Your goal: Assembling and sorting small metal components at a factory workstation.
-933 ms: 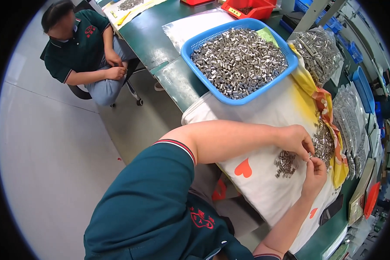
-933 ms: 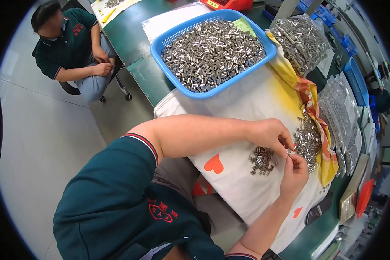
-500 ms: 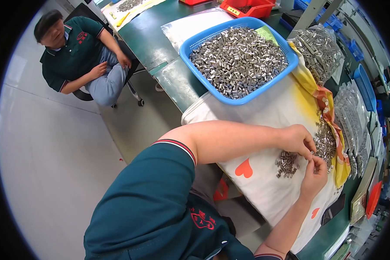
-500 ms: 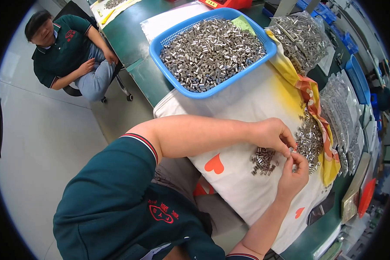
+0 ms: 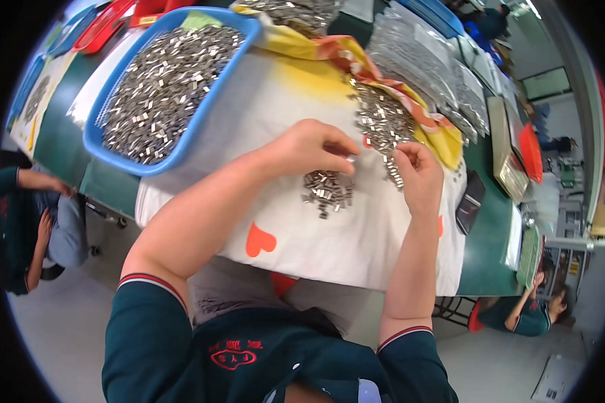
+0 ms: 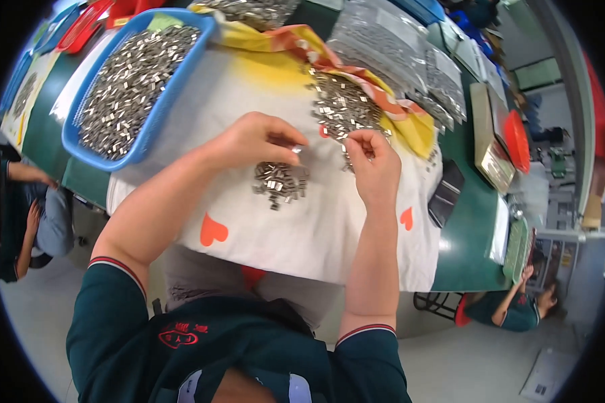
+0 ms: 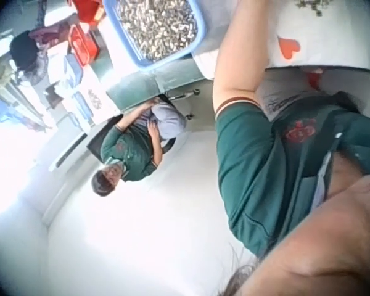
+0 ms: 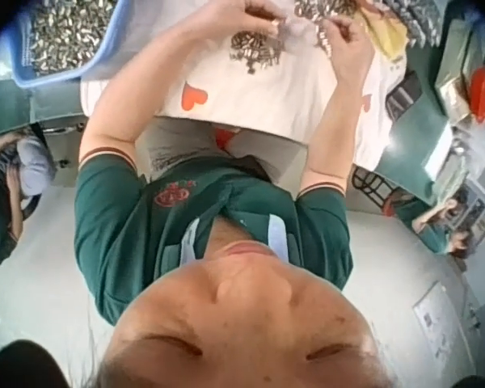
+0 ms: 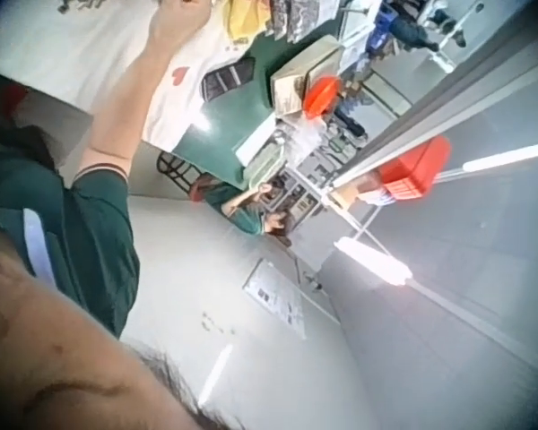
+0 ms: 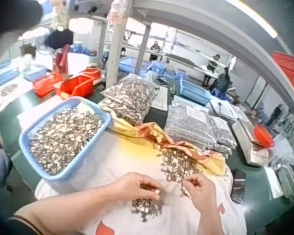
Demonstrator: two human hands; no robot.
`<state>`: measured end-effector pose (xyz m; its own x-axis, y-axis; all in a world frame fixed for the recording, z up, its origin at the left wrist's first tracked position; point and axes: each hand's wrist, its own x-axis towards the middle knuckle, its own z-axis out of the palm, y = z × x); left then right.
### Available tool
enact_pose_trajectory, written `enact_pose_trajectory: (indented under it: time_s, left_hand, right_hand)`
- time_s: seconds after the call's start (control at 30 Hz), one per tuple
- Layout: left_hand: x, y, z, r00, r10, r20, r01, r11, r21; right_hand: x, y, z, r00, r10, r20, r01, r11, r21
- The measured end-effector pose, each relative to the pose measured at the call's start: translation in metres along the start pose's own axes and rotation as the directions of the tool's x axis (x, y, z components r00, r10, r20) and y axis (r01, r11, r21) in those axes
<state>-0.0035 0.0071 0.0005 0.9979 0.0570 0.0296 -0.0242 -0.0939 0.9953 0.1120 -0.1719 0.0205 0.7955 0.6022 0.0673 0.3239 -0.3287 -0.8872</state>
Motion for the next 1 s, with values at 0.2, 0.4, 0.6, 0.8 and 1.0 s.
enact_pose_trajectory:
  time_s: [0.2,0.4,0.6,0.8,1.0]
  left_hand:
    - [0.005,0.004,0.010,0.992,-0.118,0.049,0.115,0.992,0.055]
    - [0.004,0.006,0.011,0.997,-0.082,0.012,0.080,0.994,0.077]
    - [0.005,-0.001,0.014,0.993,-0.115,0.007,0.115,0.992,-0.059]
    - [0.007,-0.008,0.011,0.991,-0.131,-0.037,0.121,0.970,-0.211]
    - [0.007,-0.005,0.011,0.989,-0.149,-0.010,0.137,0.936,-0.324]
  right_hand:
    - [0.000,0.014,-0.004,0.987,-0.150,-0.052,0.106,0.865,-0.491]
    - [0.007,0.016,0.002,0.954,-0.297,0.043,0.248,0.699,-0.670]
    - [0.005,0.012,0.006,0.931,-0.366,0.003,0.281,0.709,-0.647]
    - [-0.016,-0.016,0.012,0.977,-0.152,0.149,0.144,0.988,0.060]
    - [-0.017,-0.014,0.015,0.978,-0.140,0.157,0.140,0.990,0.011]
